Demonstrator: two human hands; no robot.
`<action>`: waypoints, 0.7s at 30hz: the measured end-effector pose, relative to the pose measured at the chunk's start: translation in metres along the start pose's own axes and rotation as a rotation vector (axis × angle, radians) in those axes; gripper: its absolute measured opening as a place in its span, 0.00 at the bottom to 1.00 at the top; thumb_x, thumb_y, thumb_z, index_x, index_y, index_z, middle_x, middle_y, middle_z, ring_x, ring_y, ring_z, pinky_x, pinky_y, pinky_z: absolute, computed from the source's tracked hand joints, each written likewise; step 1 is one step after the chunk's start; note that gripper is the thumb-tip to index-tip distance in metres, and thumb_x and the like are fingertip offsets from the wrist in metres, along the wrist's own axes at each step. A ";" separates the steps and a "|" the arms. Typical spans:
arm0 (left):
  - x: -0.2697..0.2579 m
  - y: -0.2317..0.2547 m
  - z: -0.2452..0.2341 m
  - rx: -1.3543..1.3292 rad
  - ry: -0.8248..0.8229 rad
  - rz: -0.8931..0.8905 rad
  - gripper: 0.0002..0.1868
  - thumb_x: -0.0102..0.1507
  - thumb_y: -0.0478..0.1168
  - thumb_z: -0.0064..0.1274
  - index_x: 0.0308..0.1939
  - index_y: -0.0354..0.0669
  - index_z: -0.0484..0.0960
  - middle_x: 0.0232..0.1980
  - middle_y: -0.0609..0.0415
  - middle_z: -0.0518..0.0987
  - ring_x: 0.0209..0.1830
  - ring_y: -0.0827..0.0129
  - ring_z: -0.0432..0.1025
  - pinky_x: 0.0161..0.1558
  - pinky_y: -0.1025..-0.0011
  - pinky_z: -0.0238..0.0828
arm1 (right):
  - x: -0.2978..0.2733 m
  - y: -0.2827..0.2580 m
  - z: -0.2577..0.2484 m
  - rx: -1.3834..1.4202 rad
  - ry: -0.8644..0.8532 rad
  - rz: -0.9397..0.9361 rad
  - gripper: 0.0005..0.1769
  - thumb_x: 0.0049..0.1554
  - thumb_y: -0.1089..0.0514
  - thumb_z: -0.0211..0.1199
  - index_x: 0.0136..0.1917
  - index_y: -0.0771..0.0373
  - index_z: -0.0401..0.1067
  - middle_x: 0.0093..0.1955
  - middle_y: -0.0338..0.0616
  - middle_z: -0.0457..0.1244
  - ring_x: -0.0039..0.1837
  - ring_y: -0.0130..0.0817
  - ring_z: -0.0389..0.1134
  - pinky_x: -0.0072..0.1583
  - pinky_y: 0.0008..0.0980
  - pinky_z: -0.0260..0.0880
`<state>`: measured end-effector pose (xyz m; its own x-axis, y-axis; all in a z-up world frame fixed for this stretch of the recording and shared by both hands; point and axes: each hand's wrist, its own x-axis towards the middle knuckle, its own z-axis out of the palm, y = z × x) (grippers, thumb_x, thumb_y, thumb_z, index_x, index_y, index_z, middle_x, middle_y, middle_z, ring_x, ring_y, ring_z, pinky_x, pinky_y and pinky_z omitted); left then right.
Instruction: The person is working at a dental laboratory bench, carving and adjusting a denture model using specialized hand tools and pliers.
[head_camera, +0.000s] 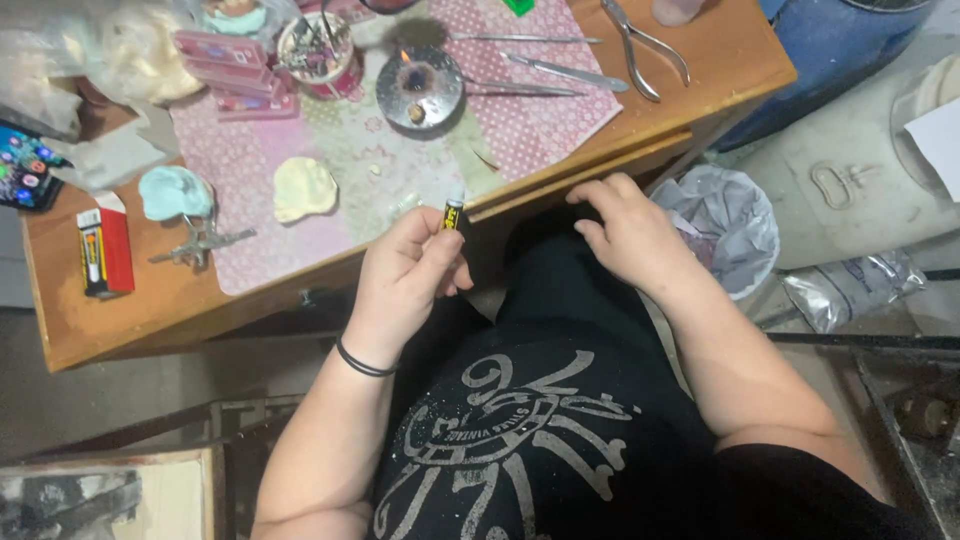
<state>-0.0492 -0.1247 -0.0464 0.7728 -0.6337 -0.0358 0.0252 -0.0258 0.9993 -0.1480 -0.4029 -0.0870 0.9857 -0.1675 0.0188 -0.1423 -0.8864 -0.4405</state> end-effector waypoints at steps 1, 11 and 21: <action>-0.003 0.004 0.003 -0.002 0.000 -0.006 0.10 0.73 0.43 0.47 0.45 0.40 0.77 0.23 0.50 0.81 0.19 0.74 0.73 0.24 0.82 0.69 | 0.000 0.000 0.000 0.001 -0.005 0.002 0.19 0.59 0.59 0.68 0.64 0.57 0.74 0.55 0.51 0.66 0.56 0.55 0.73 0.56 0.49 0.74; -0.027 -0.006 0.013 0.063 0.040 0.064 0.10 0.74 0.41 0.45 0.48 0.39 0.78 0.26 0.49 0.82 0.24 0.73 0.73 0.31 0.79 0.73 | -0.091 -0.026 -0.067 -0.220 -0.475 -0.043 0.15 0.62 0.48 0.59 0.57 0.52 0.80 0.47 0.51 0.73 0.53 0.50 0.77 0.56 0.44 0.76; -0.055 0.003 0.040 0.198 0.055 0.087 0.07 0.73 0.43 0.43 0.45 0.46 0.73 0.37 0.59 0.85 0.33 0.76 0.77 0.39 0.77 0.77 | -0.074 0.012 -0.121 -0.289 -0.260 0.071 0.10 0.65 0.48 0.61 0.48 0.50 0.81 0.44 0.31 0.74 0.44 0.33 0.74 0.48 0.40 0.74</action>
<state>-0.1171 -0.1213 -0.0418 0.8002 -0.5971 0.0561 -0.1639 -0.1278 0.9782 -0.2337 -0.4533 0.0149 0.9573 -0.1505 -0.2470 -0.1936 -0.9678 -0.1607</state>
